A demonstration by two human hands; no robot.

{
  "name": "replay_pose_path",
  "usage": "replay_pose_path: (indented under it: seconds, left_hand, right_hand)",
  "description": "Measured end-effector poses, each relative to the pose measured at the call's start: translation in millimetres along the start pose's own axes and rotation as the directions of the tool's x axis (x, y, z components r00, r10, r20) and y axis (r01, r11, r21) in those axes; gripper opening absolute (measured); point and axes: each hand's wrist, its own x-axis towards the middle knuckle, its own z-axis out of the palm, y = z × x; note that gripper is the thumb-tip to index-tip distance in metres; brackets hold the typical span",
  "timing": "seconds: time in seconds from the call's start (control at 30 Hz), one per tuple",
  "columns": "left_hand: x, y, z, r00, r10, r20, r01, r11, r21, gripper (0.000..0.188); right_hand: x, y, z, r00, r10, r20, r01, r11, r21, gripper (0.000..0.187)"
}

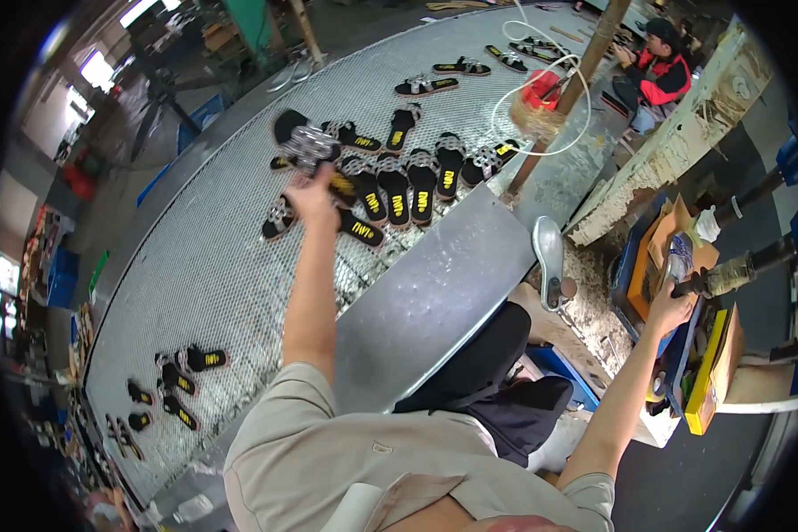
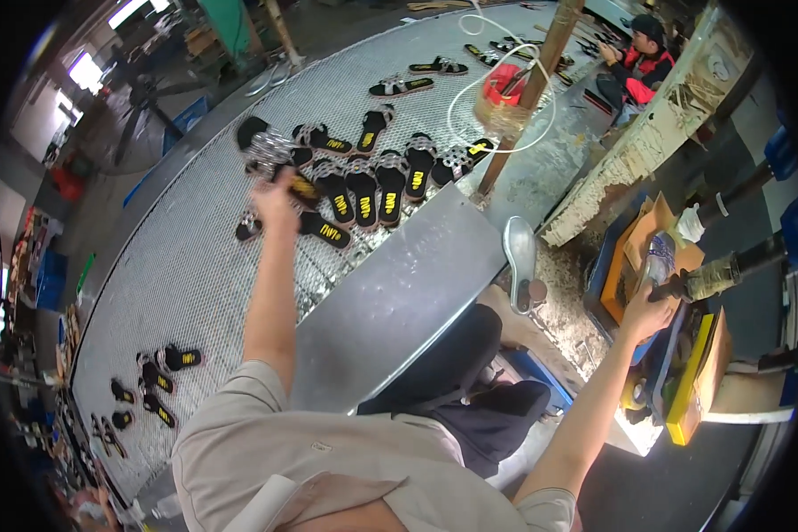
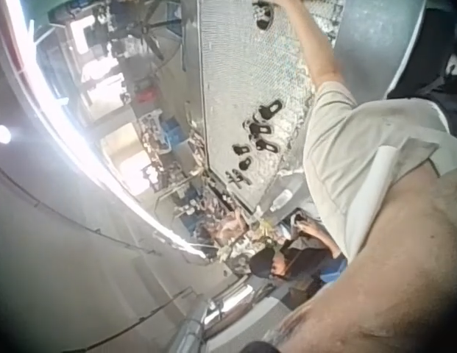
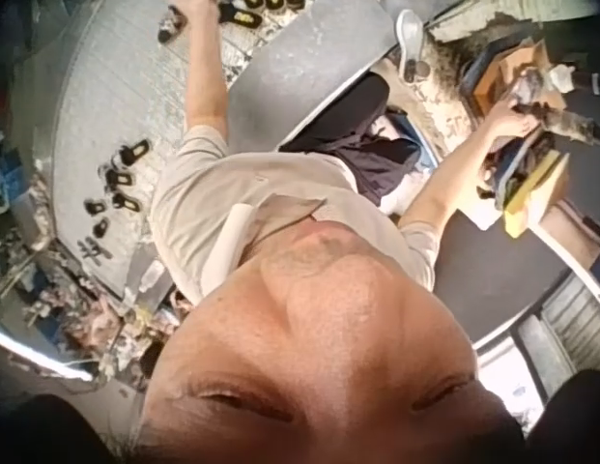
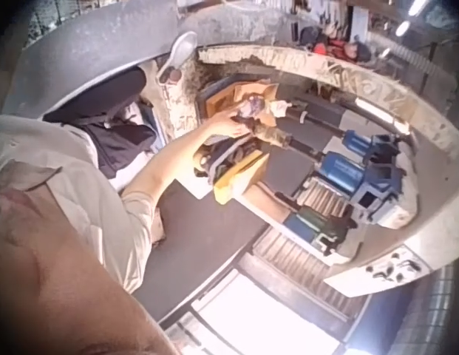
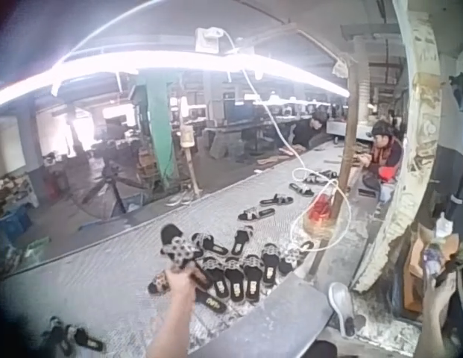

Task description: Assembling shoe components by hammering heels onto soles on an industrial production line.

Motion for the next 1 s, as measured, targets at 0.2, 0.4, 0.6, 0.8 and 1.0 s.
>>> replay_pose_path:
  seconds: [0.2, 0.4, 0.6, 0.8, 1.0]
  left_hand:
    - [-208.8, -69.8, 10.5, 0.653, -0.585, 0.482, 0.758, 0.503, -0.415, 0.027]
    - [-369.1, -22.3, 53.7, 0.527, -0.552, 0.647, 0.829, 0.502, -0.247, 0.036]
    - [-410.9, 20.5, 9.8, 0.41, -0.502, 0.762, 0.912, 0.24, -0.333, 0.06]
    - [-301.6, 53.0, -110.8, 0.76, -0.546, 0.354, 0.632, 0.492, -0.599, 0.061]
    - [-178.7, -7.7, -340.4, 0.639, -0.476, -0.604, 0.396, 0.877, -0.273, 0.064]
  right_hand:
    - [-22.6, -34.7, -61.2, 0.959, -0.148, -0.242, 0.241, 0.875, 0.42, 0.042]
    - [-134.9, -75.3, -159.9, 0.955, 0.125, 0.269, -0.272, 0.729, 0.628, 0.031]
    - [-243.7, -190.3, -237.1, 0.708, -0.354, 0.611, -0.56, 0.244, 0.792, 0.026]
    - [-318.0, -263.2, -272.5, 0.514, -0.664, 0.543, -0.65, 0.11, 0.752, 0.022]
    - [-338.3, -247.7, -317.5, 0.273, -0.829, 0.488, -0.697, 0.179, 0.695, 0.021]
